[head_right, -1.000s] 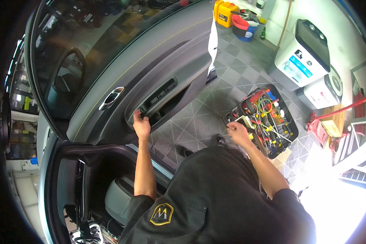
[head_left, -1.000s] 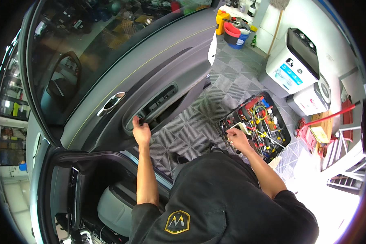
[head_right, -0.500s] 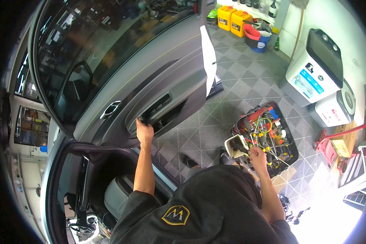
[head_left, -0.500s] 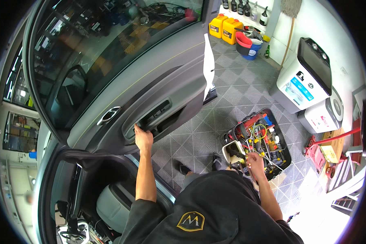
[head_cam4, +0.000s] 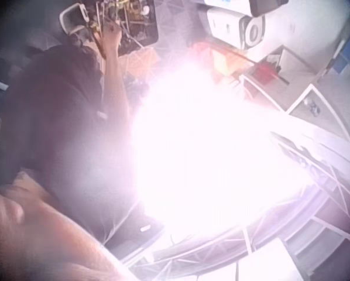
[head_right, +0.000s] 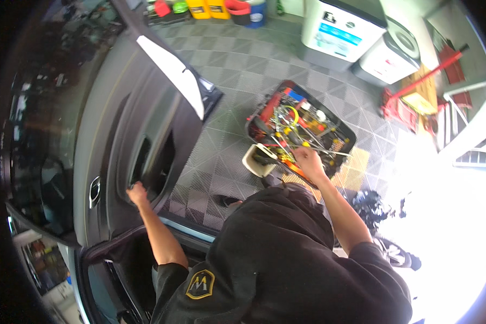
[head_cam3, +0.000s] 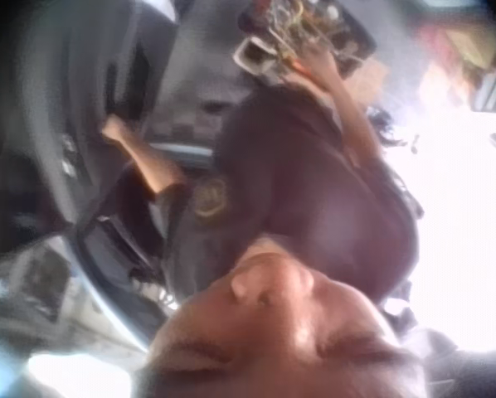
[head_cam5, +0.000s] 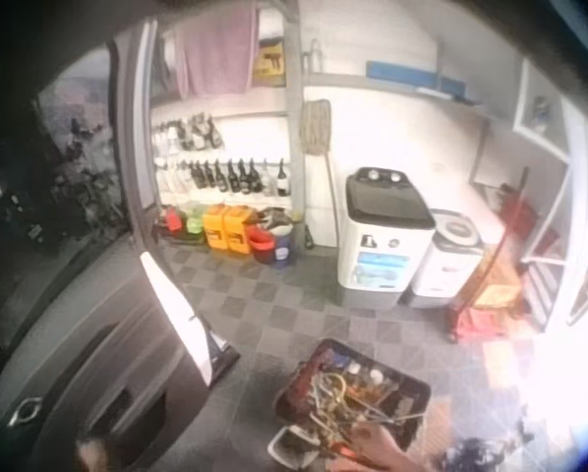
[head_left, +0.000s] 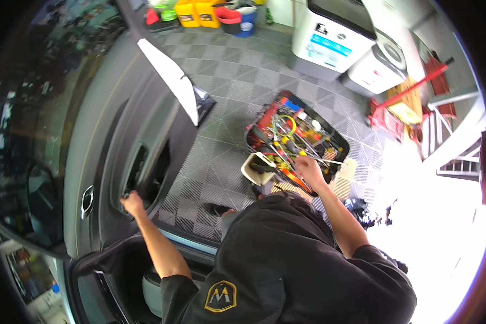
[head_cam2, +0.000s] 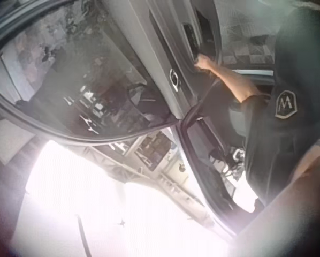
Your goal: The person works on the interior of a car door, using a screwdriver to remove a trim piece near the handle and then detaching the door panel. They retrieve tools from a nearby cart and continue adjusting components inside the door frame.
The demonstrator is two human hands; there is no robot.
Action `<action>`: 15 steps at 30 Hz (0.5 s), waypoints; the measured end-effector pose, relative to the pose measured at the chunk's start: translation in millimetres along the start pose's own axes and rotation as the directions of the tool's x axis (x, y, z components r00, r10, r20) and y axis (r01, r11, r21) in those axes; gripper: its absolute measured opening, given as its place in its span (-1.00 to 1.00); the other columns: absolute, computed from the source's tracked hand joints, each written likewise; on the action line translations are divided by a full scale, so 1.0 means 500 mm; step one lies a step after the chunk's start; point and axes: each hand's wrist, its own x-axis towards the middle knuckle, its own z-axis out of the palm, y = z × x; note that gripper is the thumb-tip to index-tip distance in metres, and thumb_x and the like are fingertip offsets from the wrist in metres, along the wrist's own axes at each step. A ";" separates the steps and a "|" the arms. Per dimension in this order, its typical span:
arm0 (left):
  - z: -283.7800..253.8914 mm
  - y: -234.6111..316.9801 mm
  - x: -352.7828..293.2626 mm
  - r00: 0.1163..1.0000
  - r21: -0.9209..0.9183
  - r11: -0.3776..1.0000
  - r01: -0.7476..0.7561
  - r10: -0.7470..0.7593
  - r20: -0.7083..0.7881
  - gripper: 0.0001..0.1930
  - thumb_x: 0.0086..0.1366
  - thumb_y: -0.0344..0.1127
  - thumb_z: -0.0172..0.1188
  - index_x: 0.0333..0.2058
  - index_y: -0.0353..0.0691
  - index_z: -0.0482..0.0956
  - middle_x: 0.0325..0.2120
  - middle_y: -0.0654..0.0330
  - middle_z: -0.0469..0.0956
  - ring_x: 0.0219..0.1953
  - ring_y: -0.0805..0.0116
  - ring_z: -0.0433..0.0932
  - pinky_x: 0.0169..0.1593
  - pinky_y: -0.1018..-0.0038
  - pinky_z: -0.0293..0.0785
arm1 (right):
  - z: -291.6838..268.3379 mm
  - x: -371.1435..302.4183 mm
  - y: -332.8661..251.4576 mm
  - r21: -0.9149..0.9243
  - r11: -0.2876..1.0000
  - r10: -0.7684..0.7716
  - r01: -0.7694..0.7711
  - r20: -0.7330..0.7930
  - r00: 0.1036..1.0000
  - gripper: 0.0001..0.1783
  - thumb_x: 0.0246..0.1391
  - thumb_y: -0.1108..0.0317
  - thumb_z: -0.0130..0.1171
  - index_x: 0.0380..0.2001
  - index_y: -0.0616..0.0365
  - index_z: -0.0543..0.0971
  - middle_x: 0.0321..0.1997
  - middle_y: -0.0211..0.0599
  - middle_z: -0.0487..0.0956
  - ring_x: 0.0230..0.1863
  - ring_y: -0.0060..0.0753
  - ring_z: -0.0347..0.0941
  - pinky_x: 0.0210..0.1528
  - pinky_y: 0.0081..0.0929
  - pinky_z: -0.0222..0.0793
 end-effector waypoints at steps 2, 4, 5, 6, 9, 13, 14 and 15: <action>0.027 0.032 -0.028 0.997 0.059 0.998 -0.032 0.035 -0.063 -0.39 0.06 -0.34 0.17 0.11 -0.50 0.38 -0.31 0.02 0.57 -0.44 0.29 0.54 -0.40 0.36 0.46 | -0.026 -0.009 0.029 0.042 0.993 0.110 -0.107 -0.081 0.991 -0.73 0.15 0.33 0.12 -0.16 0.22 0.64 -0.40 -0.24 0.65 -0.41 -0.48 0.54 -0.29 -0.42 0.44; -0.043 0.007 0.034 0.991 0.183 0.981 -0.062 0.082 -0.105 -0.32 0.07 -0.36 0.13 0.22 -0.46 0.30 -0.19 0.00 0.58 -0.40 0.38 0.55 -0.44 0.42 0.41 | -0.021 -0.001 0.044 -0.020 0.999 0.044 -0.047 -0.146 0.988 -0.72 0.14 0.34 0.11 -0.14 0.23 0.64 -0.38 -0.20 0.66 -0.35 -0.37 0.59 -0.23 -0.40 0.47; -0.027 0.010 0.013 0.999 0.112 0.993 -0.035 0.039 -0.029 -0.30 0.08 -0.37 0.12 0.25 -0.43 0.27 -0.10 -0.03 0.56 -0.36 0.37 0.56 -0.42 0.43 0.41 | -0.039 -0.002 0.075 -0.058 0.998 0.011 -0.022 -0.175 0.985 -0.69 0.12 0.34 0.12 -0.10 0.21 0.63 -0.34 -0.14 0.67 -0.27 -0.28 0.62 -0.15 -0.38 0.49; -0.020 0.022 -0.028 0.999 0.042 0.999 0.003 -0.005 0.042 -0.28 0.08 -0.37 0.11 0.27 -0.41 0.24 -0.01 -0.06 0.53 -0.33 0.37 0.58 -0.41 0.45 0.41 | -0.046 -0.007 0.087 -0.069 0.996 0.038 -0.052 -0.194 0.980 -0.69 0.11 0.34 0.12 -0.10 0.21 0.63 -0.33 -0.13 0.68 -0.26 -0.27 0.62 -0.14 -0.37 0.49; -0.046 0.025 -0.087 0.987 -0.123 0.992 0.033 -0.014 0.159 -0.25 0.09 -0.40 0.07 0.32 -0.36 0.19 0.20 -0.09 0.40 -0.27 0.37 0.59 -0.41 0.50 0.38 | -0.052 -0.004 0.094 -0.098 0.992 0.059 -0.081 -0.206 0.977 -0.68 0.09 0.32 0.13 -0.10 0.19 0.63 -0.24 -0.03 0.68 -0.18 -0.16 0.64 -0.09 -0.33 0.50; -0.035 -0.043 -0.086 0.970 0.011 0.992 -0.129 0.123 0.211 -0.19 0.08 -0.43 0.07 0.37 -0.36 0.11 0.36 -0.09 0.18 -0.12 0.23 0.58 -0.21 0.44 0.49 | -0.028 -0.001 0.058 -0.215 0.975 0.026 -0.066 -0.181 0.983 -0.68 0.10 0.32 0.09 -0.11 0.17 0.64 -0.20 0.06 0.66 -0.11 0.06 0.61 -0.04 -0.18 0.49; -0.034 -0.066 -0.081 0.920 0.232 0.897 -0.376 0.331 0.211 -0.15 0.07 -0.41 0.10 0.39 -0.36 0.06 0.39 -0.15 0.09 0.12 0.05 0.42 0.05 0.35 0.40 | -0.019 -0.003 0.048 -0.280 0.959 0.006 -0.050 -0.156 0.988 -0.68 0.10 0.28 0.10 -0.11 0.14 0.64 -0.20 0.07 0.66 -0.10 0.10 0.60 -0.03 -0.14 0.49; -0.035 -0.084 -0.078 0.828 0.452 0.700 -0.553 0.524 0.201 -0.11 0.07 -0.39 0.13 0.40 -0.36 0.02 0.42 -0.21 -0.01 0.35 -0.12 0.25 0.31 0.26 0.31 | -0.011 -0.002 0.039 -0.356 0.933 0.012 -0.045 -0.096 0.995 -0.69 0.09 0.27 0.12 -0.12 0.12 0.64 -0.20 0.08 0.65 -0.10 0.12 0.59 -0.03 -0.13 0.48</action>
